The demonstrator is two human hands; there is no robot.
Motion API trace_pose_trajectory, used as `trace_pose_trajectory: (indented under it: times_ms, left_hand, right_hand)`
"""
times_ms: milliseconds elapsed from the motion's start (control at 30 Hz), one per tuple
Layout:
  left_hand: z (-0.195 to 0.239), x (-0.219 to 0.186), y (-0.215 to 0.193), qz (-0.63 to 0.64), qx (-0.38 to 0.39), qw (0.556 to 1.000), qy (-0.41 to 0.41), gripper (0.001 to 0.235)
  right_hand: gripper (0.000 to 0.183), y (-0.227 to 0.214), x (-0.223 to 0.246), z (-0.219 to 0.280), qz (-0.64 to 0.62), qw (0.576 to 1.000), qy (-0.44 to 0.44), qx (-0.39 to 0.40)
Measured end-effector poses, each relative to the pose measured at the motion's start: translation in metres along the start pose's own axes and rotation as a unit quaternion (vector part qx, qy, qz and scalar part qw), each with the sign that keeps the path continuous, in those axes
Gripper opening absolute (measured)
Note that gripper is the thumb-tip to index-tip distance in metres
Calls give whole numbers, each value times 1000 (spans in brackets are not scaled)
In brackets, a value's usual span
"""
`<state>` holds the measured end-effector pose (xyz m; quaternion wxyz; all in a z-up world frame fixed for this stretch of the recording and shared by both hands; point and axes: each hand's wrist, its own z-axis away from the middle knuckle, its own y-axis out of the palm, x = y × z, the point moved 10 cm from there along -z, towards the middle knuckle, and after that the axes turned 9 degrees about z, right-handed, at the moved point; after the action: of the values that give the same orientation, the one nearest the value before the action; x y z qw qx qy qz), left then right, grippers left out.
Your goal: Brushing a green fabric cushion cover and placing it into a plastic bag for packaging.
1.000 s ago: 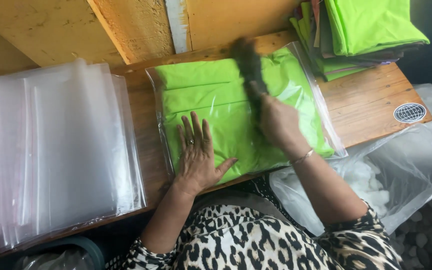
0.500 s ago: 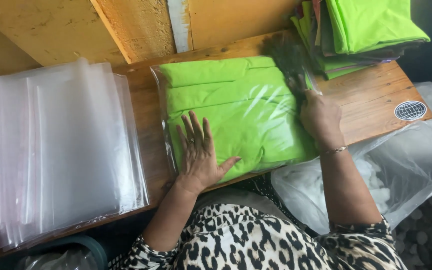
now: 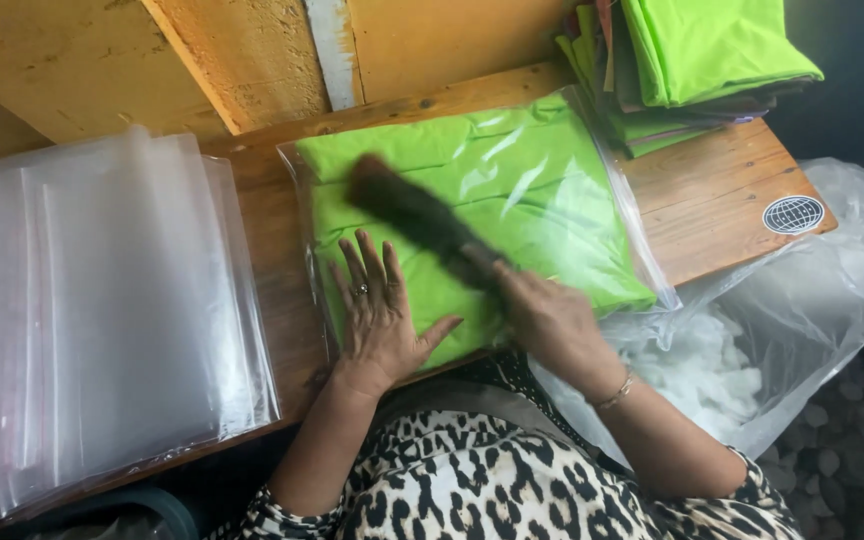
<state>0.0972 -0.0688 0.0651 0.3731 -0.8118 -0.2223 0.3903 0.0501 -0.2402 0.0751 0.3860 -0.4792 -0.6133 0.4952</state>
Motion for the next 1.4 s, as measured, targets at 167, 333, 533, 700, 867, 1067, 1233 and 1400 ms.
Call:
trace_pose_trajectory:
  times_ms: [167,333,533,700,867,1067,1233,1400]
  left_hand:
    - [0,5,11,-23,24,999,3,131]
    - [-1,10,17,-27,36,999,-10,129]
    - [2,14,12,11,-11,1000,6,112]
    - [2,7,4,5,-41,999,36,109]
    - [1,14,18,-22,13,1000,-7,109]
    - [0,18,21,-44,45,998,-29,110]
    - [1,19,22,-14,23,999,-19,111]
    - [1,18,18,-8,12,1000,-6,108]
  right_hand:
    - [44,35,-172,42,138,956,258,-24]
    - [40,17,-171,61,96,933,346,-34]
    - [44,-12,15,54,77,976,33,-200]
    - [55,16,-16,61,79,986,17,-149]
    - [45,6,-135,88,189,952,204,-125]
    - [36,-20,-149,91,164,944,254,-132]
    - [36,-47,-18,62,56,968,78,-233]
    - [51,9,-14,36,31,994,-3,-104]
